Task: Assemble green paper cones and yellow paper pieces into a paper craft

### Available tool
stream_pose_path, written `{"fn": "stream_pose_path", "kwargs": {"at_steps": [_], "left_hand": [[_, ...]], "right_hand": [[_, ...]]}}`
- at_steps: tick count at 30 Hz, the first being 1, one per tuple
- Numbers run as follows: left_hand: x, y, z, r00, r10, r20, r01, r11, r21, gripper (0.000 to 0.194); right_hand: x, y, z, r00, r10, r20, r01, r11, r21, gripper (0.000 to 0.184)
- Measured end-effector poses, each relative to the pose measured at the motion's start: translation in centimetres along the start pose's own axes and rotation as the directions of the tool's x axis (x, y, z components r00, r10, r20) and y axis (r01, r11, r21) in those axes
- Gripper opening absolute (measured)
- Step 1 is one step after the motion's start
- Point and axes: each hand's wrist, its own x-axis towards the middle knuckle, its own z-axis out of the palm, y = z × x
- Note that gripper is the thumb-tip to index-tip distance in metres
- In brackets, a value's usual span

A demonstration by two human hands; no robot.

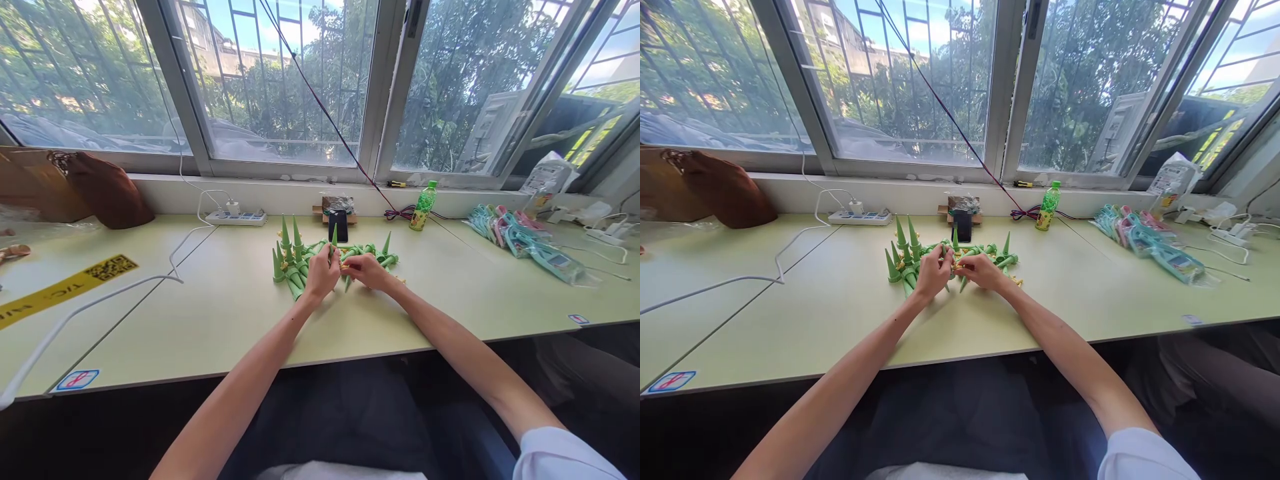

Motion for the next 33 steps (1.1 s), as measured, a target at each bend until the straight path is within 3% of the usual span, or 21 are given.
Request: {"fn": "stream_pose_path", "kwargs": {"at_steps": [15,33], "left_hand": [[0.12,0.07,-0.06,0.999,-0.028,0.019,0.029,0.996,-0.078,0.022],[-0.11,0.74,-0.28,0.999,0.044,0.004,-0.044,0.999,0.002,0.042]], "right_hand": [[-0.02,-0.41,-0.14,0.999,-0.022,0.039,0.026,0.996,-0.086,0.052],[-0.05,-0.42,-0.06,1.000,0.006,0.026,-0.003,0.997,-0.080,0.051]]}}
